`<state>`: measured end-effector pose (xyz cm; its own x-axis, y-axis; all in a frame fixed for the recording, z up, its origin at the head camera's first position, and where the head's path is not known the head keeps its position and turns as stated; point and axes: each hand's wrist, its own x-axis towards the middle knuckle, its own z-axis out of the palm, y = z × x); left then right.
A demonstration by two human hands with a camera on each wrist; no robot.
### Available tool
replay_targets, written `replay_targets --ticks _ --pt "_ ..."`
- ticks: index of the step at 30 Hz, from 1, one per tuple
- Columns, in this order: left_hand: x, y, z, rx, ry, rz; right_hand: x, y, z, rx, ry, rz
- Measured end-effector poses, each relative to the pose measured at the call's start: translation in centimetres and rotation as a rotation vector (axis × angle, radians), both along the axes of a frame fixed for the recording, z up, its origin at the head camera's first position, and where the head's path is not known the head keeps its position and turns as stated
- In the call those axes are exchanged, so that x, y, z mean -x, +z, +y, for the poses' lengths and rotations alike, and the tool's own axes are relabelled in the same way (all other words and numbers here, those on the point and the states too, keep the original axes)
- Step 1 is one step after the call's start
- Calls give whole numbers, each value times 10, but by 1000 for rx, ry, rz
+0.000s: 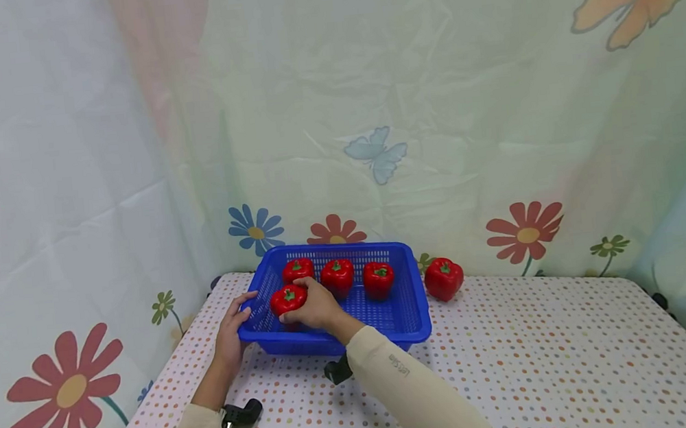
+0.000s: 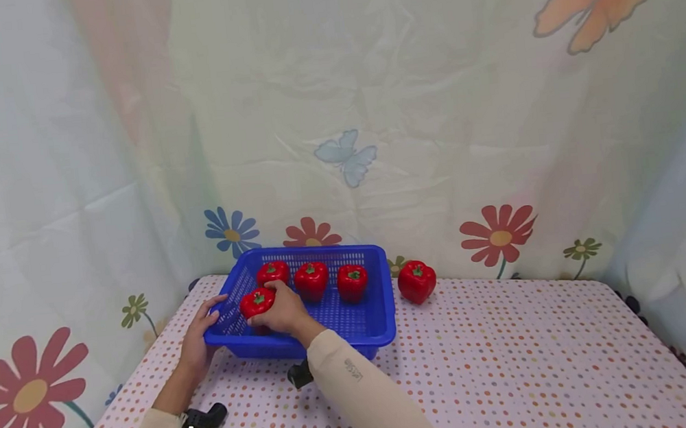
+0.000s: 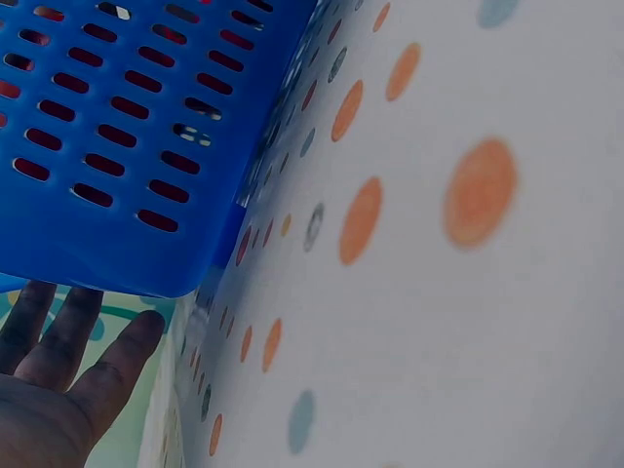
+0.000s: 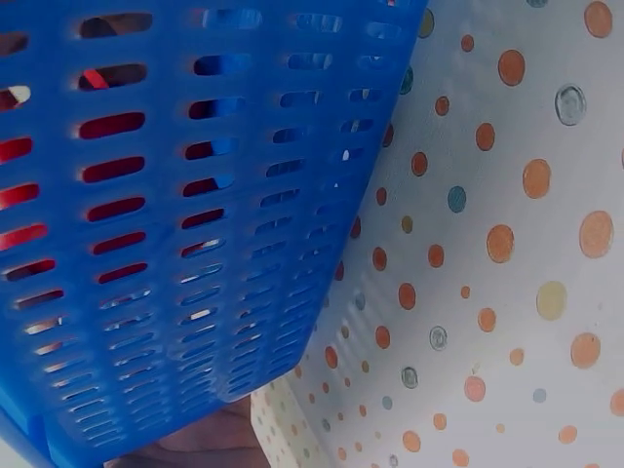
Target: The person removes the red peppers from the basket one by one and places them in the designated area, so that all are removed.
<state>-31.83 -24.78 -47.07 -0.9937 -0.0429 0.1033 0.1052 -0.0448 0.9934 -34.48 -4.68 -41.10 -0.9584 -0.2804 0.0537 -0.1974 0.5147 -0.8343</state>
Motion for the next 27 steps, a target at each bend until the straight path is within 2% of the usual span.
replay_targets --ticks 6,11,19,27 --pt "-2 0 0 12 0 -8 -4 5 5 79 -48 13" --pt "0 0 0 7 5 0 -2 12 25 141 -71 26" --pt "2 1 2 5 -3 17 11 33 91 200 -147 57" --pt "0 1 0 24 3 18 12 64 166 200 -207 65"
